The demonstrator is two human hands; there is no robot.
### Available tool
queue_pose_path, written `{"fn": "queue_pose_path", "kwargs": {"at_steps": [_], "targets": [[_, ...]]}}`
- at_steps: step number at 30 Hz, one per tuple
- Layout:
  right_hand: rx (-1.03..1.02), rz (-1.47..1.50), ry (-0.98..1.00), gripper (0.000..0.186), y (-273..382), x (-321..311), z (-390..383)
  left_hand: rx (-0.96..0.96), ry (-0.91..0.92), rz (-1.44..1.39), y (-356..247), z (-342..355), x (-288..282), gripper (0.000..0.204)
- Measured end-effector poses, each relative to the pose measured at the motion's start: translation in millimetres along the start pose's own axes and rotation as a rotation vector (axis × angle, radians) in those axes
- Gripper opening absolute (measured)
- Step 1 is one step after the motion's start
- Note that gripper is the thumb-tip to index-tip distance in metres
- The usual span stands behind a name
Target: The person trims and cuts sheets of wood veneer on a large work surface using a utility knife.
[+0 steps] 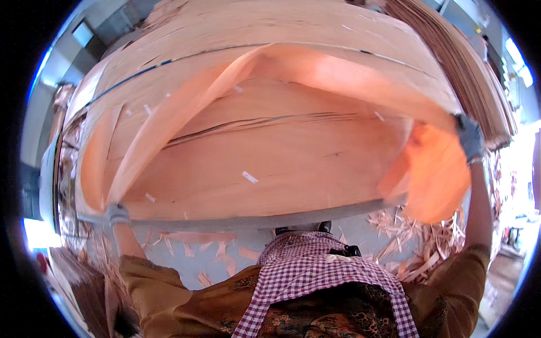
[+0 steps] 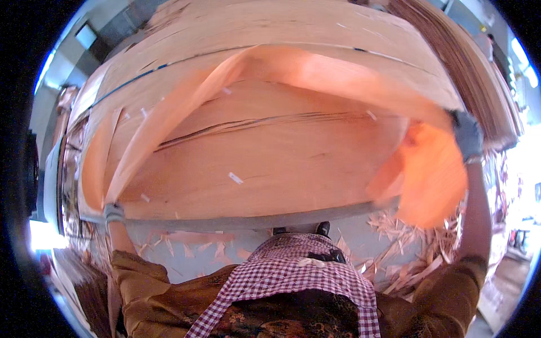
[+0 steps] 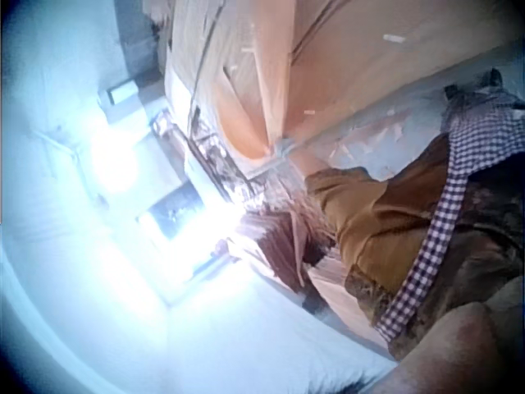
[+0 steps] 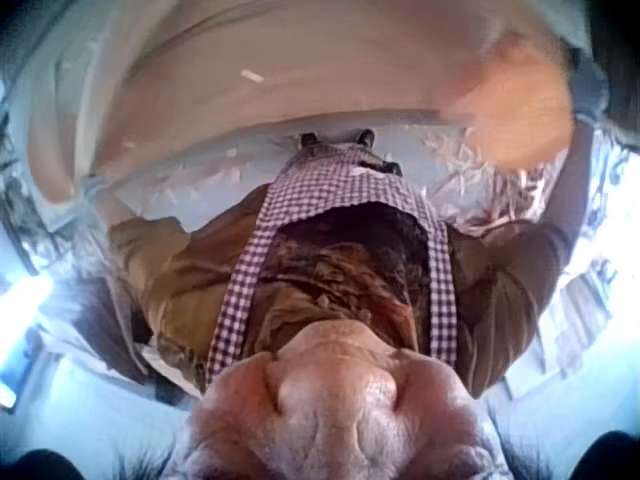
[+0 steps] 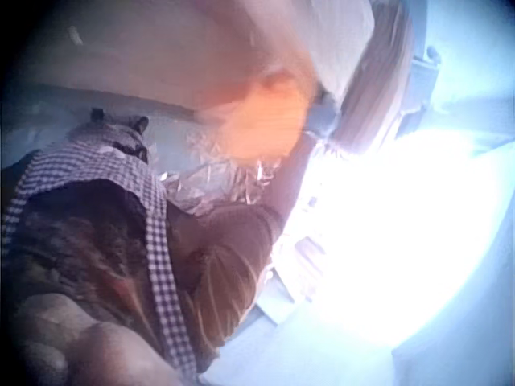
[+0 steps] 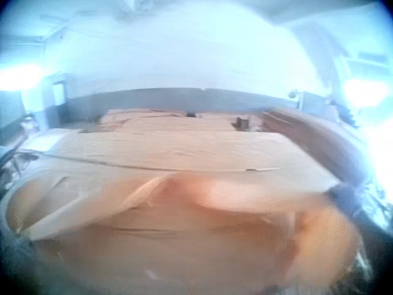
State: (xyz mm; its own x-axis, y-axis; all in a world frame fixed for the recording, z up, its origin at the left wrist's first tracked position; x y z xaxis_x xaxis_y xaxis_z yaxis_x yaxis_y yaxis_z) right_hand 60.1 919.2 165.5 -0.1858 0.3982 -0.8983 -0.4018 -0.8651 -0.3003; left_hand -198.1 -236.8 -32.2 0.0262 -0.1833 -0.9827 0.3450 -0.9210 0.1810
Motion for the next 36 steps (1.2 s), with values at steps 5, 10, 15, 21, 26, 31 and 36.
{"fn": "queue_pose_path", "kwargs": {"at_steps": [5,10,15,21,26,31,36], "targets": [[0.063,-0.008,-0.367,0.026,-102.6,-84.3,-10.7,-0.041,-0.094,-0.206,10.6,-64.7,6.8,0.03],[0.198,0.139,-0.482,0.015,-173.4,-38.3,-108.5,0.155,-0.125,-0.372,-111.9,-140.2,11.7,0.028],[0.582,0.329,0.025,0.011,-178.5,96.8,-182.2,0.343,-0.158,-0.344,-156.2,-188.6,30.8,0.027],[0.496,0.324,-0.039,0.014,-155.2,137.4,-205.4,-0.664,-0.122,-1.772,-90.7,-176.2,30.0,0.045],[0.551,0.506,0.017,0.011,-173.8,152.7,-168.2,-0.146,0.167,-1.058,-137.8,-162.1,27.7,0.025],[0.399,0.458,-0.237,0.02,-188.7,89.6,-134.6,0.082,0.024,-0.701,-191.3,-210.1,44.1,0.028],[0.444,0.548,-0.121,0.021,-171.0,116.5,-169.7,0.085,0.118,-0.781,-213.0,-224.4,30.4,0.028]]}}
Point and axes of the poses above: each hand's wrist, its own z-axis towards the middle knuckle, its own x-axis out of the palm, y = z × x, the point moved 10 cm from there along z, towards the middle knuckle, and after that the axes turned 3 degrees about x, right-handed, at the moved point
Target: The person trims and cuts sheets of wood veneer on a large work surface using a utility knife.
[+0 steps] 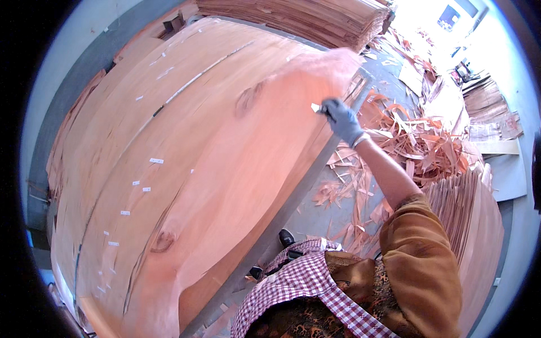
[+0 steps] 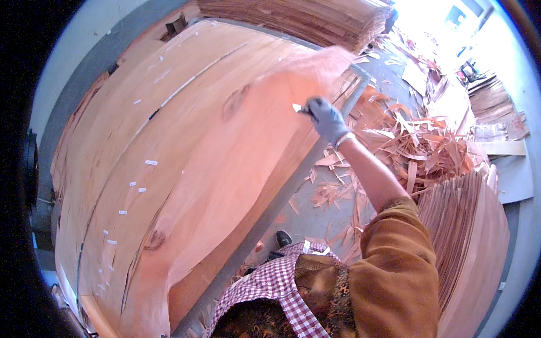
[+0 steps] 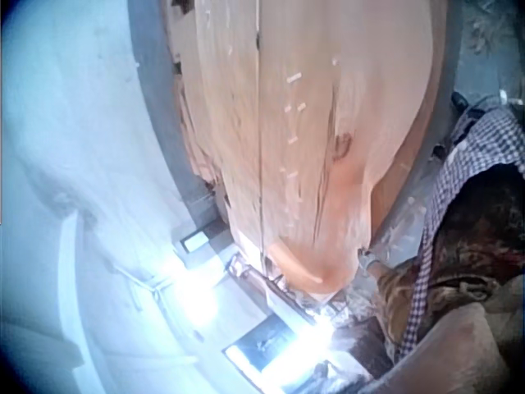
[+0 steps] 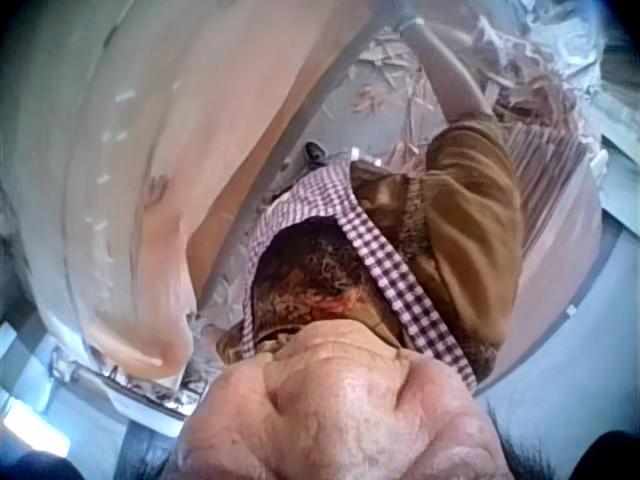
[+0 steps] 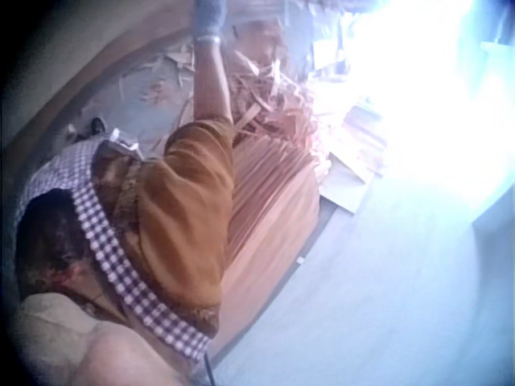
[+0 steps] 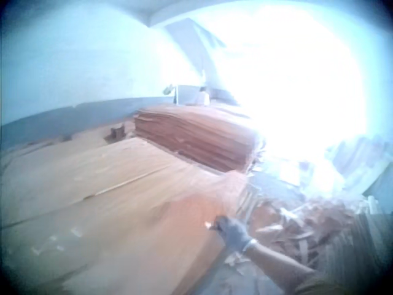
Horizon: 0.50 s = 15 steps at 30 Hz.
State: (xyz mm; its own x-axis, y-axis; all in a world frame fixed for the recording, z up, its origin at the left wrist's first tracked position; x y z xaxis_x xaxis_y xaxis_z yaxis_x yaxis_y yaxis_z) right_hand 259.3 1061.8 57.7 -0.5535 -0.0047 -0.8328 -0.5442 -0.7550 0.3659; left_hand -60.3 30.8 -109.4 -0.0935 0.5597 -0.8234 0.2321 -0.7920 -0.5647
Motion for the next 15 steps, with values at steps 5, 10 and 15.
{"fn": "queue_pose_path", "kwargs": {"at_steps": [5,10,15], "targets": [[0.245,-0.065,0.092,0.011,-85.5,53.0,-43.2,0.013,0.069,-0.056,-15.8,-0.9,-3.1,0.028],[0.267,-0.151,0.034,0.009,-121.6,39.5,-20.5,-0.009,0.071,-0.044,-25.3,-11.0,9.9,0.028],[0.386,-0.26,0.146,0.014,-166.1,47.4,-35.2,-0.026,0.04,-0.007,-35.7,-17.7,23.6,0.028]]}}
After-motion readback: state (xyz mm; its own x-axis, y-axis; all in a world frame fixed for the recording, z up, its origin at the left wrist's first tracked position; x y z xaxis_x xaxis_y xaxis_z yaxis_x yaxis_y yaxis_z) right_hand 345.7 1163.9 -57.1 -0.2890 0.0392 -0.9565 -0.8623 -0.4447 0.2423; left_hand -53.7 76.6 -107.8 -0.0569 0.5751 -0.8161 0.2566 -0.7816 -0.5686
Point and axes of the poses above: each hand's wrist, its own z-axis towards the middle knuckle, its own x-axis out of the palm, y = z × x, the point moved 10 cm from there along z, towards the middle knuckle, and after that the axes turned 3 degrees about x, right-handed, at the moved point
